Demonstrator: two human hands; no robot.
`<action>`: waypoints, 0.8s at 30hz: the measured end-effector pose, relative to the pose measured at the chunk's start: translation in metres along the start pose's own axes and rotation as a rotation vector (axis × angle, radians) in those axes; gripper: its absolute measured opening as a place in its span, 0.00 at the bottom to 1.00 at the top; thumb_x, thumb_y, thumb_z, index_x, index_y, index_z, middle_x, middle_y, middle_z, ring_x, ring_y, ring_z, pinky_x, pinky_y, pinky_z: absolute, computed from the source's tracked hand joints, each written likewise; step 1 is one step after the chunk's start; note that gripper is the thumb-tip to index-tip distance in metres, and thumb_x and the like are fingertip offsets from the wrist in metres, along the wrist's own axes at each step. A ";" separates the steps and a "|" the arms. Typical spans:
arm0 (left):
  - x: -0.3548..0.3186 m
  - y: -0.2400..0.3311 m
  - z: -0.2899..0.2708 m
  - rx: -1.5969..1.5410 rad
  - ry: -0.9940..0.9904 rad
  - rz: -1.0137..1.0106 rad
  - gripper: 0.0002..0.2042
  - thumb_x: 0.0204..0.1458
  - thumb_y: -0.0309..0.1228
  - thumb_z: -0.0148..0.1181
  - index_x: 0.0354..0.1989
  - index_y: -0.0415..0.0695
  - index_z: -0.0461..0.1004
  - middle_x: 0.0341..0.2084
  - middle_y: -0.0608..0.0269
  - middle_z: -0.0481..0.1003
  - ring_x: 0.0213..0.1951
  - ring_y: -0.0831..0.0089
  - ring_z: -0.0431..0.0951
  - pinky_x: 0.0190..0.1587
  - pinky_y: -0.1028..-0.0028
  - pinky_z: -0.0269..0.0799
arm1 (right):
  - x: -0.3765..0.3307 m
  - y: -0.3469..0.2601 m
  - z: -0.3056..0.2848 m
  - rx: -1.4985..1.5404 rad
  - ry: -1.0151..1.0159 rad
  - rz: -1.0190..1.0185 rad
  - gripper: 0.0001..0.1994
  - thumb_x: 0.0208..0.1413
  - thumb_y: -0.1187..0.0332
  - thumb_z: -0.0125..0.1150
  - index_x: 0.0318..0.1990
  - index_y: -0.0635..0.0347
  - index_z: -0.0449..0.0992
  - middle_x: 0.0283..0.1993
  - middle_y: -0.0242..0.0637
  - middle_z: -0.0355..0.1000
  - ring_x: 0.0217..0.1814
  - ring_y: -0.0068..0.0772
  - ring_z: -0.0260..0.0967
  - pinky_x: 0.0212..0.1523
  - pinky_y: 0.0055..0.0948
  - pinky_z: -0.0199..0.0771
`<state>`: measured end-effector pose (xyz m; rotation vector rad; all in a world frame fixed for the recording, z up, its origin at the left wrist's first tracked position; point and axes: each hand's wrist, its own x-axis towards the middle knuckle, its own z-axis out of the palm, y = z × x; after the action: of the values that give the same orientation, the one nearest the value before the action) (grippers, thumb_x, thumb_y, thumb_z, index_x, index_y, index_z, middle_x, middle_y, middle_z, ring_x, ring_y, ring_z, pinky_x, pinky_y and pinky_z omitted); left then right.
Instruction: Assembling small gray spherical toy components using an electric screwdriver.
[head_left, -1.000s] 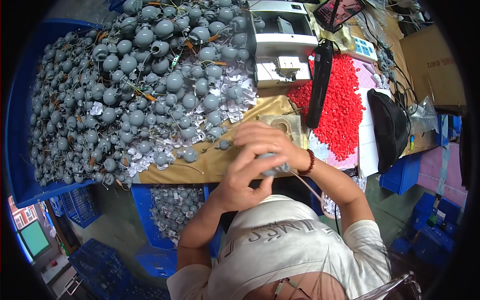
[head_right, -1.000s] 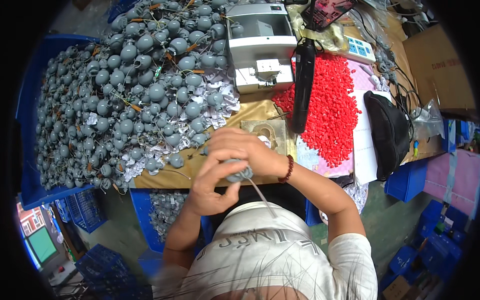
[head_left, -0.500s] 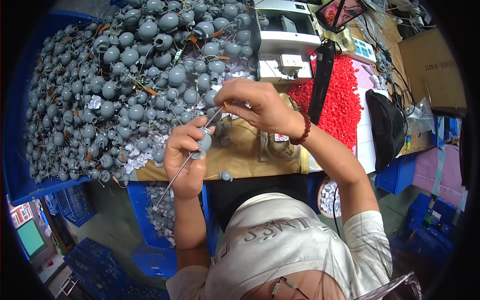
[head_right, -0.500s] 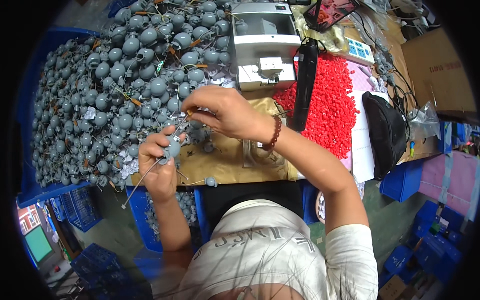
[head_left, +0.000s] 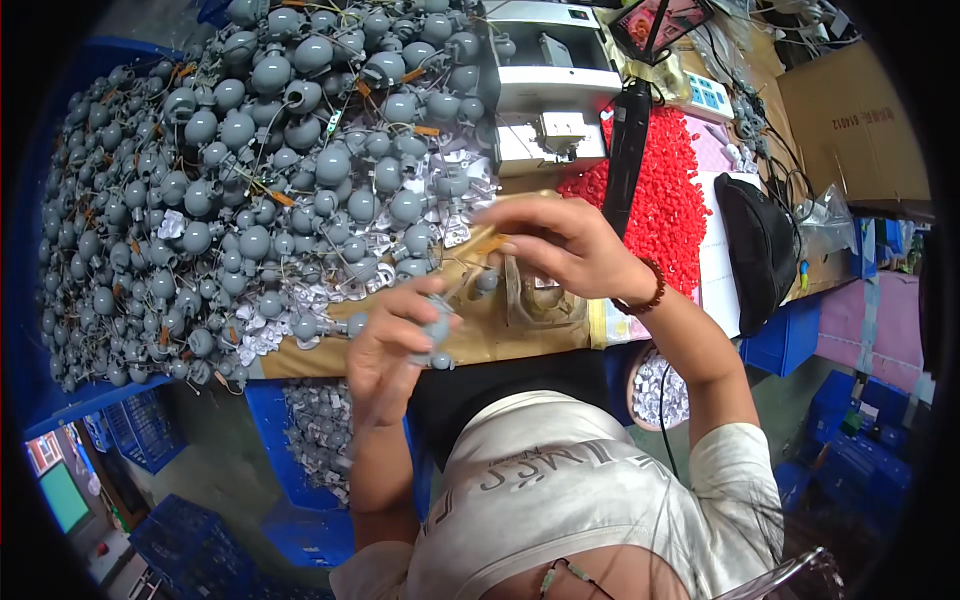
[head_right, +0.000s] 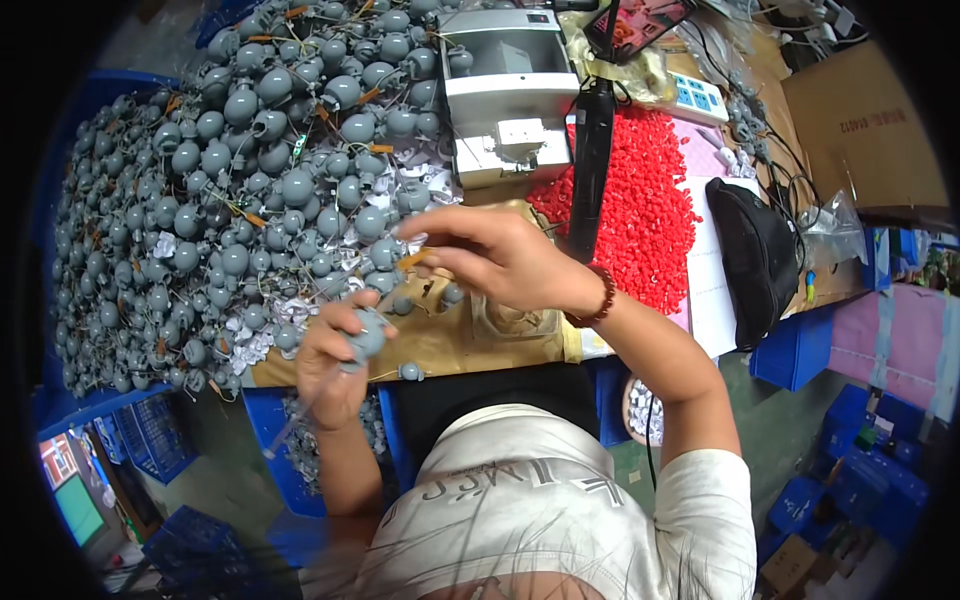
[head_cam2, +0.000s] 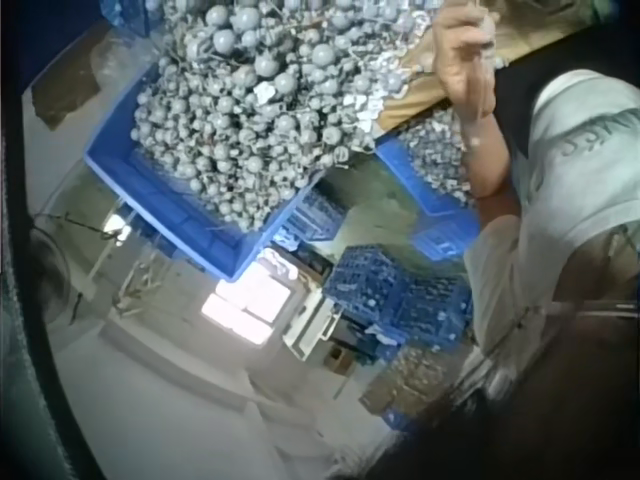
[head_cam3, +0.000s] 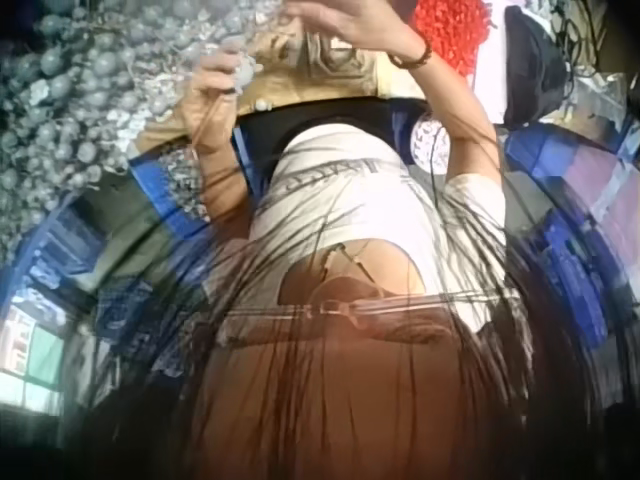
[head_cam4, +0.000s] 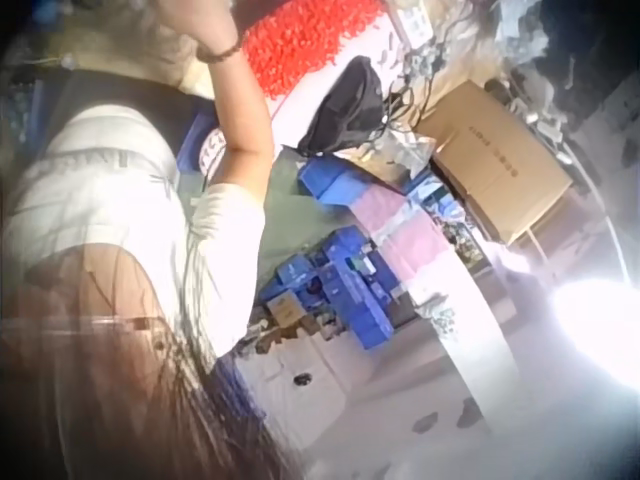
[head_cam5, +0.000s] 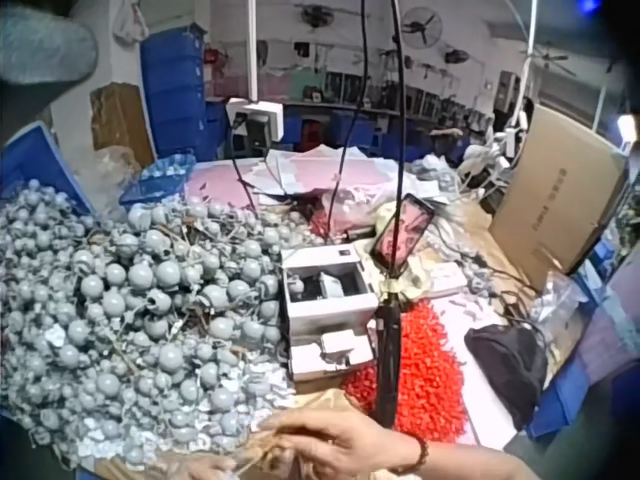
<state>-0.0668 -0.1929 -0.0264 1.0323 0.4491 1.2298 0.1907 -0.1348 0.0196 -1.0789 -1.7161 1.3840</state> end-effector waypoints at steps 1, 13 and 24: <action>-0.003 -0.006 0.000 -0.083 -0.042 -0.057 0.06 0.58 0.26 0.51 0.34 0.37 0.74 0.49 0.45 0.71 0.66 0.51 0.64 0.59 0.56 0.71 | -0.009 0.000 -0.005 -0.011 0.017 0.048 0.16 0.58 0.80 0.63 0.53 0.62 0.81 0.42 0.43 0.80 0.40 0.36 0.80 0.42 0.31 0.79; -0.015 -0.087 0.057 0.943 -0.302 -0.122 0.10 0.47 0.21 0.68 0.39 0.40 0.79 0.38 0.54 0.78 0.51 0.54 0.76 0.55 0.62 0.72 | -0.101 0.101 0.004 -0.872 0.080 -0.166 0.22 0.43 0.73 0.68 0.51 0.53 0.80 0.39 0.35 0.73 0.35 0.37 0.77 0.30 0.34 0.77; -0.009 -0.100 0.058 1.074 -0.388 -0.042 0.11 0.46 0.19 0.63 0.39 0.40 0.79 0.36 0.55 0.75 0.48 0.53 0.75 0.50 0.59 0.74 | -0.098 0.119 0.009 -0.950 0.139 -0.289 0.19 0.50 0.67 0.63 0.51 0.57 0.78 0.38 0.35 0.69 0.34 0.35 0.76 0.30 0.32 0.76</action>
<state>0.0298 -0.2228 -0.0832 2.1031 0.8461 0.6652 0.2468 -0.2160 -0.0993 -1.2707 -2.3567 0.2527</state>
